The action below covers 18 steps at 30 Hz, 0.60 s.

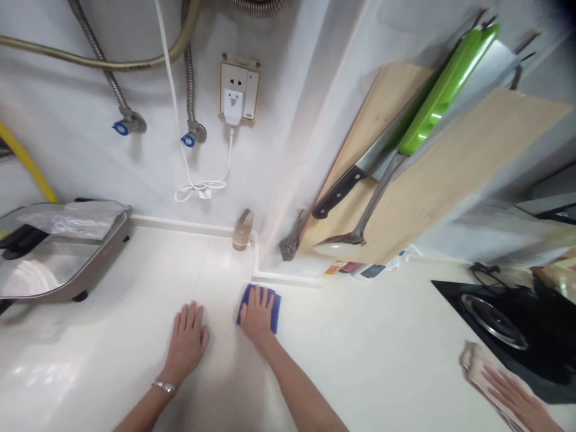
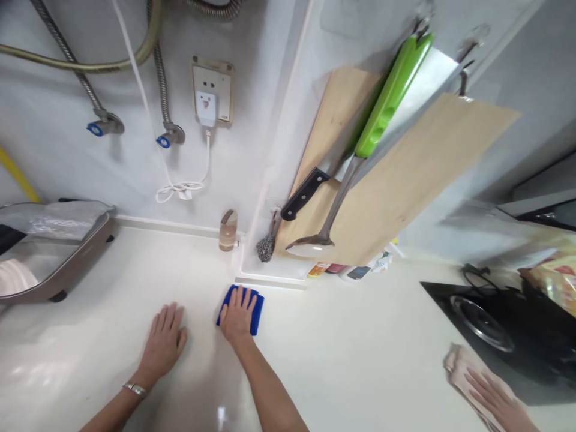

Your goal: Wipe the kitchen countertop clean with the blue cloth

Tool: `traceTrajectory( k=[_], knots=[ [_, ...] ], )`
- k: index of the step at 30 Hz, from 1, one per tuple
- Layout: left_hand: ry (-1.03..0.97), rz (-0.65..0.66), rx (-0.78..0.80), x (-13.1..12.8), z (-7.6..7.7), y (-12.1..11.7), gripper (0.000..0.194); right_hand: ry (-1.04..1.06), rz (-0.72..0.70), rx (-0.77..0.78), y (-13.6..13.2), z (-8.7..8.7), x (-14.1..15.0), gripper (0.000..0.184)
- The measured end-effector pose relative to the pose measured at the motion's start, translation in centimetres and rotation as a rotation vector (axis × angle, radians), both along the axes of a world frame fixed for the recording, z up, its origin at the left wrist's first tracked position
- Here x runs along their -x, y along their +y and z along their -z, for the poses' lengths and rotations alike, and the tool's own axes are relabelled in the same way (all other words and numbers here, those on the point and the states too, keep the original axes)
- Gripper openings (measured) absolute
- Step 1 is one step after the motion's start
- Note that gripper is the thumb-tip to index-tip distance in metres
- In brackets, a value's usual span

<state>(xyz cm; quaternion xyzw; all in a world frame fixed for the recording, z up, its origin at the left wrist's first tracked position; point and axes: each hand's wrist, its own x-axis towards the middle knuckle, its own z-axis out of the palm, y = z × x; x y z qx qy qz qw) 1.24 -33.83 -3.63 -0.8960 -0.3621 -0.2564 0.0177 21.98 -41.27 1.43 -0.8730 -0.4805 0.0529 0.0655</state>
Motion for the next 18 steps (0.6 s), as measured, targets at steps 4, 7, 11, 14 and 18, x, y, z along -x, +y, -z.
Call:
traceTrajectory(
  k=[4,7,11,14,18],
  knots=[
    [0.004,0.0,0.027,0.1,-0.3,0.0,0.056,0.072,-0.252,-0.016,-1.7,-1.2,3.7,0.065],
    [0.001,-0.006,0.06,0.1,-0.7,0.0,0.056,0.13,-0.332,-0.037,-5.2,-1.5,4.9,0.063],
    [-0.018,0.001,0.113,-0.1,-1.2,0.1,0.057,0.159,-0.34,-0.096,-12.6,-0.7,4.6,0.062],
    [-0.014,0.01,0.142,-0.3,-1.5,0.0,0.06,0.088,-0.261,-0.144,-18.8,0.3,3.8,0.06],
    [-0.014,0.018,0.176,-0.6,-2.1,-0.1,0.061,0.0,-0.084,-0.155,-25.7,1.3,1.3,0.058]
  ],
)
